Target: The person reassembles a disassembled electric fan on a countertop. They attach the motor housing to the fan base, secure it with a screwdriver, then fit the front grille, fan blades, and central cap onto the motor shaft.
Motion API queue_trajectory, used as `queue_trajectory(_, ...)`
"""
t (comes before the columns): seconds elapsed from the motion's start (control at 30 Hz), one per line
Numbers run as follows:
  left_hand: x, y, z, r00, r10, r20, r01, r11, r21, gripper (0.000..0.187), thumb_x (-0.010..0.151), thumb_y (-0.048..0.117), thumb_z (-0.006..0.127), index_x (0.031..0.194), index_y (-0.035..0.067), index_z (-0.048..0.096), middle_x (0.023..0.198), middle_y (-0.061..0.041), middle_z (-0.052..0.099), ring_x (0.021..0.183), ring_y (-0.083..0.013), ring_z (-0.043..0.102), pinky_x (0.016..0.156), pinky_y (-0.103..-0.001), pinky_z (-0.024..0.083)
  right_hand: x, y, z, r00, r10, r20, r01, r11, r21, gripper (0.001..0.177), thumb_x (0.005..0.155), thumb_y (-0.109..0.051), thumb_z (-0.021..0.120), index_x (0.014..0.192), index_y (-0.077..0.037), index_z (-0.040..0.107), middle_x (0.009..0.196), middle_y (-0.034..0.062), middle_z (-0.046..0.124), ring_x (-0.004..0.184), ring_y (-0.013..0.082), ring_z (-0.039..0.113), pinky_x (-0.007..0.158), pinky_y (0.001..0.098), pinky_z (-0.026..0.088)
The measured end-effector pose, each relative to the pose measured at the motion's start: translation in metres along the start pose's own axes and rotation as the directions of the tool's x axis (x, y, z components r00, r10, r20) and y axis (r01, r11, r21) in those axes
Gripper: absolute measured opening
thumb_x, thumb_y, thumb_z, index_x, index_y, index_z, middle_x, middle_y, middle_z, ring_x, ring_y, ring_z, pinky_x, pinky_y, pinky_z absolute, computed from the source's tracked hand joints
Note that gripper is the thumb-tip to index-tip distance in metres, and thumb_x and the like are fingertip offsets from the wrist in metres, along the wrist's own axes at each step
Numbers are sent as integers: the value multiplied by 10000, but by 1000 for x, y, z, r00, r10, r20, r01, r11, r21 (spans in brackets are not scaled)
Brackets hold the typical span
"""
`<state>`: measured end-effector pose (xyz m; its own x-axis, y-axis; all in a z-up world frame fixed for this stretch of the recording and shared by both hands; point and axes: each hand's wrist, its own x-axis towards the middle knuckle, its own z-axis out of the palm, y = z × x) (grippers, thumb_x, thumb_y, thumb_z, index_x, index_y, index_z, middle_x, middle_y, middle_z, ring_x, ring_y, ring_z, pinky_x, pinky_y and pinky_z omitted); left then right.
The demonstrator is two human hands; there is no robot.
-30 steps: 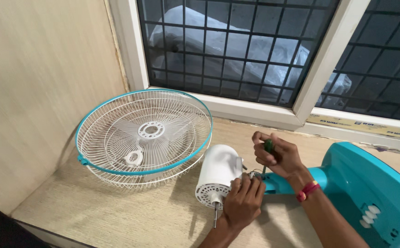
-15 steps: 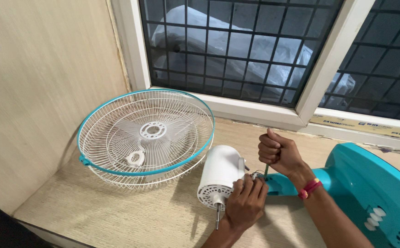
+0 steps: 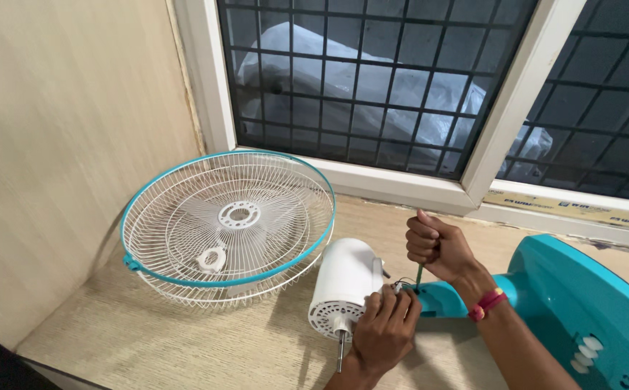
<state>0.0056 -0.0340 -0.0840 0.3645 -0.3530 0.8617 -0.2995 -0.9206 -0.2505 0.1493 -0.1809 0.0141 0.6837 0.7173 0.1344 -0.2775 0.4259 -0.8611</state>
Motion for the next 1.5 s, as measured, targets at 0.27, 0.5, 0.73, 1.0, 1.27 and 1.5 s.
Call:
queue_trajectory(0.27, -1, -1, 2, 1000, 11, 20, -11, 1000, 9, 396, 848, 229, 632, 1157, -16, 674, 1073, -135, 660, 1126, -308, 602, 967, -428, 447, 3, 0, 0, 998, 6, 60, -8, 999, 45, 496, 1116, -387, 397, 685, -142, 393, 586, -71, 258, 490, 72, 212, 457, 262, 216)
queue_trajectory(0.5, -4, 0, 3, 1000, 15, 28, -15, 1000, 1, 422, 858, 216, 617, 1198, -30, 667, 1102, -152, 655, 1141, -318, 595, 991, -416, 444, 0, 0, -4, 969, -29, 246, 33, 999, -11, 319, 1047, -289, 411, 926, -44, 576, 626, 8, 418, 491, 95, 358, 434, 225, 318)
queue_trajectory(0.73, -5, 0, 2, 999, 24, 20, -24, 1000, -19, 455, 850, 211, 609, 1218, -50, 667, 1112, -175, 663, 1156, -334, 593, 1034, -411, 436, 11, 1, -10, 957, 102, 273, -126, 989, 72, 480, 1130, -398, 358, 842, -54, 526, 537, -79, 331, 450, 33, 262, 444, 223, 247)
queue_trajectory(1.0, -4, -1, 4, 999, 19, 32, -18, 999, -35, 505, 829, 213, 595, 1243, -67, 668, 1125, -195, 669, 1148, -346, 587, 1029, -421, 432, 4, 0, -11, 984, 47, 172, -56, 997, 48, 469, 1122, -370, 374, 732, -118, 429, 585, -71, 280, 489, 60, 206, 478, 247, 228)
queue_trajectory(1.27, -5, 0, 7, 999, 10, 38, -8, 999, -53, 482, 818, 217, 605, 1208, -60, 667, 1121, -185, 656, 1155, -346, 584, 1044, -411, 420, -7, 14, -5, 997, -40, 71, 31, 992, 119, 524, 1104, -368, 429, 627, -164, 348, 576, -62, 271, 482, 71, 222, 477, 255, 243)
queue_trajectory(1.5, -9, 3, 11, 999, 0, 49, 3, 998, -60, 358, 853, 207, 654, 1134, -13, 677, 1113, -159, 661, 1137, -317, 579, 1038, -412, 406, -15, 17, 9, 996, 43, -83, -44, 999, -13, 420, 1019, -281, 402, 624, -150, 353, 559, -5, 300, 478, 103, 239, 443, 262, 240)
